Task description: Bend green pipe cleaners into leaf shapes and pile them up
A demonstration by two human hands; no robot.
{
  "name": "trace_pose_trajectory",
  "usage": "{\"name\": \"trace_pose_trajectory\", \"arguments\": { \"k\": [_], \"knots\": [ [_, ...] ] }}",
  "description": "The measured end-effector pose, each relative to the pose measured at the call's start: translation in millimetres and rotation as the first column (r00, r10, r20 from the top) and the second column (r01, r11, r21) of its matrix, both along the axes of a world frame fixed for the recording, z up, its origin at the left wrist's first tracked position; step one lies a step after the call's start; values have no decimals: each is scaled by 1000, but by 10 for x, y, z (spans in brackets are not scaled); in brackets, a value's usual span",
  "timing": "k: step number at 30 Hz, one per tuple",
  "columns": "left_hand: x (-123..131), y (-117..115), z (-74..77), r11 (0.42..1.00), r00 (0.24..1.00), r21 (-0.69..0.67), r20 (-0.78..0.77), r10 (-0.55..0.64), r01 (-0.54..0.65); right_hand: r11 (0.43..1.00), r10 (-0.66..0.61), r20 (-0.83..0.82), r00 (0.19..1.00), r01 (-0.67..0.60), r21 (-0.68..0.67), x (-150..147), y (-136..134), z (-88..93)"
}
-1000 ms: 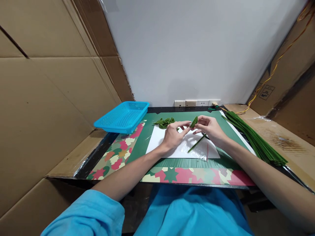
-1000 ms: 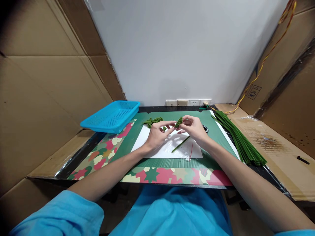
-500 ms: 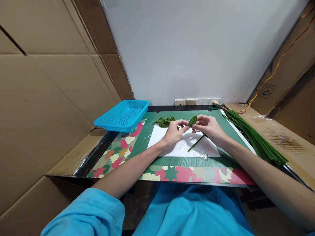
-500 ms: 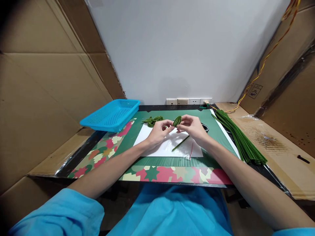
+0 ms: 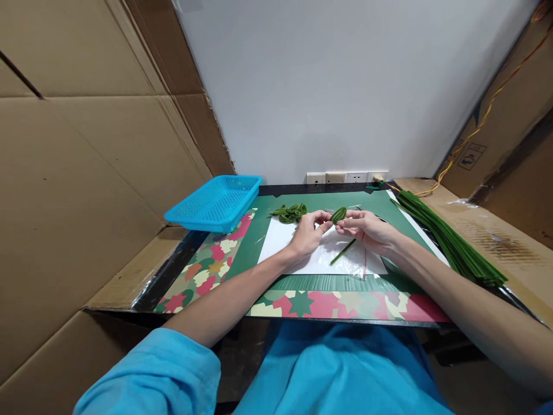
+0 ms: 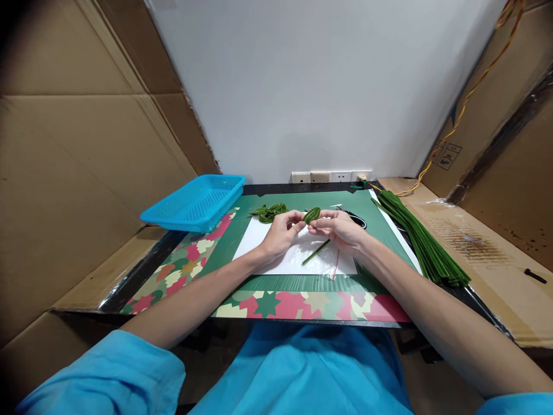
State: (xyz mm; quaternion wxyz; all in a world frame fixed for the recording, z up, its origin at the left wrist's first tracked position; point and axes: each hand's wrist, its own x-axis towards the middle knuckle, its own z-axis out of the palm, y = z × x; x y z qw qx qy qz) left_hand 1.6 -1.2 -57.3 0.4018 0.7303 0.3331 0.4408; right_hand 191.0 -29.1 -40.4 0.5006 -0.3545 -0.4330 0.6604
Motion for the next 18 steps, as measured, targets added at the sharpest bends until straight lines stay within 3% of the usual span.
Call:
{"name": "trace_pose_trajectory", "arguments": {
  "k": [11, 18],
  "knots": [
    [-15, -61, 87, 981, 991, -147, 63, -122, 130, 999, -34, -12, 999, 34, 30, 8, -40, 50],
    [6, -99, 97, 982, 992, -156, 78, -99, 110, 999, -53, -51, 997, 53, -2, 30, -13, 32]
  ]
}}
